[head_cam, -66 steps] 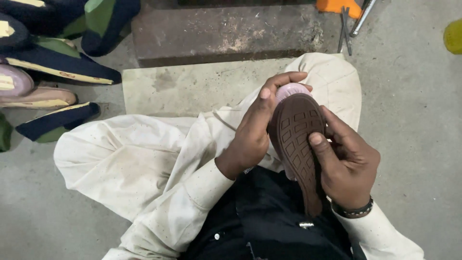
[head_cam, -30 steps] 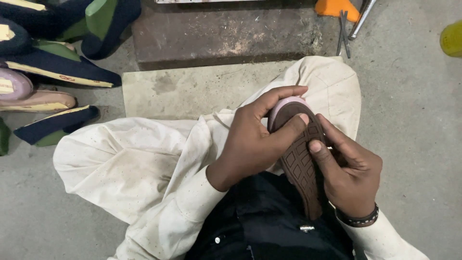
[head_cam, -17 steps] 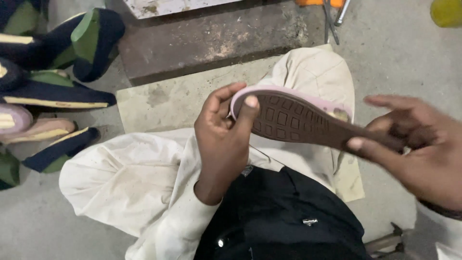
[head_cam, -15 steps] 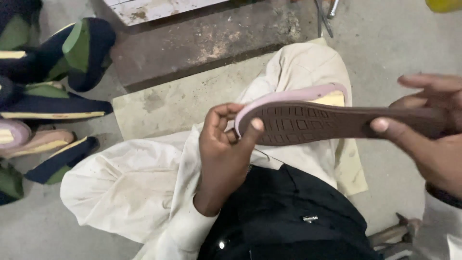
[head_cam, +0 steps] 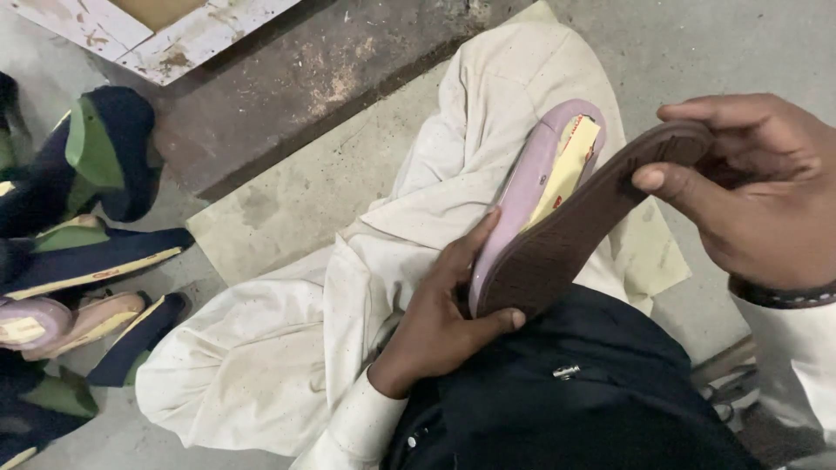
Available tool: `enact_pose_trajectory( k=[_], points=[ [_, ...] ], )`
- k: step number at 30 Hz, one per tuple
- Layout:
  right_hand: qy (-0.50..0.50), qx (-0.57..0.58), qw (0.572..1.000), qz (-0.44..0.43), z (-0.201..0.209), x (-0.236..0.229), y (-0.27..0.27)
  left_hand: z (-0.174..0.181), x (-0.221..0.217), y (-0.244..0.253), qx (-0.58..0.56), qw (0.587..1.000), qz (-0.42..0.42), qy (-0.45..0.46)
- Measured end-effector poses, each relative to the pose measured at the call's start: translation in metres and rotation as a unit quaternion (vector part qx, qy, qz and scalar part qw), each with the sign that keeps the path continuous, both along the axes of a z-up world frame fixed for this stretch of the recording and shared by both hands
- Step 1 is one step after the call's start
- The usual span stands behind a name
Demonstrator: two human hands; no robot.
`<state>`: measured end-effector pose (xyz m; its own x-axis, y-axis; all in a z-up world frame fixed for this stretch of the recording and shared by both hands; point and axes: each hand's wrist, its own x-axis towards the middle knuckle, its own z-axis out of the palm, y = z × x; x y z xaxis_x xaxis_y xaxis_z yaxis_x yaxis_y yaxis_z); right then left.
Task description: The person sits on the floor and attaches brown rubber soles to the bottom of slipper uppers. They pick up a slipper, align a sole, and press it firmly into place, repeating the process for multiple pairs of different colored slippers.
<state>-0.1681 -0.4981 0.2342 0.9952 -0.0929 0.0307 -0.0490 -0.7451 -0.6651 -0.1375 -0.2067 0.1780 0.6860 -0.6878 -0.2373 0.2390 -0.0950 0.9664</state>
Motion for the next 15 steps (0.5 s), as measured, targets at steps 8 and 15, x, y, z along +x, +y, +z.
enact_pose_trajectory(
  k=[8,15],
  points=[
    [-0.078,0.084,0.993,0.016,-0.026,0.017,0.010,0.006,0.003,-0.001,-0.033,0.996,0.013,0.081],
    [-0.075,0.108,0.991,-0.013,-0.049,0.025,0.013,0.001,0.002,0.000,-0.042,0.997,0.012,0.065]
  ],
)
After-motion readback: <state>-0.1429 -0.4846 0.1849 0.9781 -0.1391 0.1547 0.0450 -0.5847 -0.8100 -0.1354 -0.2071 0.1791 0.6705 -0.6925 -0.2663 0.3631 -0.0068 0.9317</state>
